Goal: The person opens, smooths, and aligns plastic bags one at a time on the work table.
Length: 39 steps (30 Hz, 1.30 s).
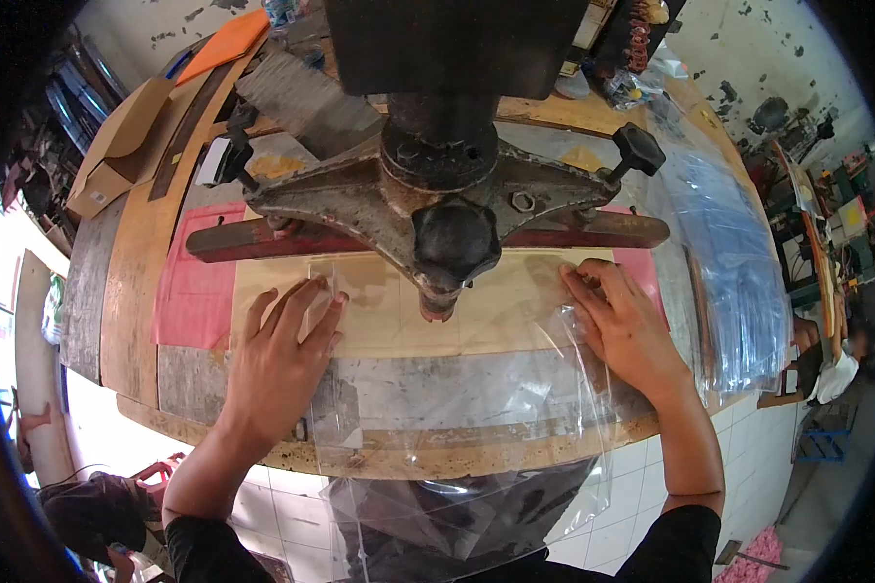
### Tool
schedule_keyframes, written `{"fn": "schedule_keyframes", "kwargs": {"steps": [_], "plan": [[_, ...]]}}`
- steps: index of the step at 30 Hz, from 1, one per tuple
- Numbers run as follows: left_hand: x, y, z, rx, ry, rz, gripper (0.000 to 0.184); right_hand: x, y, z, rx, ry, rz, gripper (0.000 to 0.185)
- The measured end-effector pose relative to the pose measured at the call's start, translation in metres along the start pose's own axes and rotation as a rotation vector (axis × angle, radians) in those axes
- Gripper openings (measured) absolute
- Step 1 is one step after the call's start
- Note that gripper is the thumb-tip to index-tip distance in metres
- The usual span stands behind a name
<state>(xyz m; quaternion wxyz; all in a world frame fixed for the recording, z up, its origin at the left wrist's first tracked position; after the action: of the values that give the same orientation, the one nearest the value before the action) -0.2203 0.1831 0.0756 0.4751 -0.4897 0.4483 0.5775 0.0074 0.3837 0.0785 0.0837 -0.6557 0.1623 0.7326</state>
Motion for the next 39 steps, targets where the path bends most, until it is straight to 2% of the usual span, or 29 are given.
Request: {"fn": "schedule_keyframes", "kwargs": {"steps": [15,18,26,39], "plan": [[-0.0016,0.0041,0.0000,-0.018,-0.044,-0.009,0.046,0.0002,-0.0008,0.0033,0.025,0.001,0.091,0.060],[-0.0065,0.0015,-0.0021,0.031,-0.104,-0.032,0.043,0.0057,-0.0083,0.0013,0.101,0.000,0.109,0.061],[-0.0048,0.0035,-0.0033,0.033,-0.088,-0.056,0.044,0.0035,-0.0041,0.0019,0.104,-0.013,0.099,0.061],[0.0001,0.0031,-0.0031,0.037,-0.064,-0.075,0.044,0.0059,-0.0063,0.0010,0.145,-0.006,0.096,0.049]]}}
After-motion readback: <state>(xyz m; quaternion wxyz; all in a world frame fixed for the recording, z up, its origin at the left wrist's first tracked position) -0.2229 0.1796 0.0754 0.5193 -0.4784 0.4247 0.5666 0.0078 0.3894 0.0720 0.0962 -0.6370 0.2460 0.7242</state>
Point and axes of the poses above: each hand's wrist, its own z-axis towards the middle knuckle, its own x-axis out of the palm, y = z × x, the point moved 10 cm from there along z, towards the middle knuckle, and after that the axes turned 6 degrees about y, right-handed, at the moved point
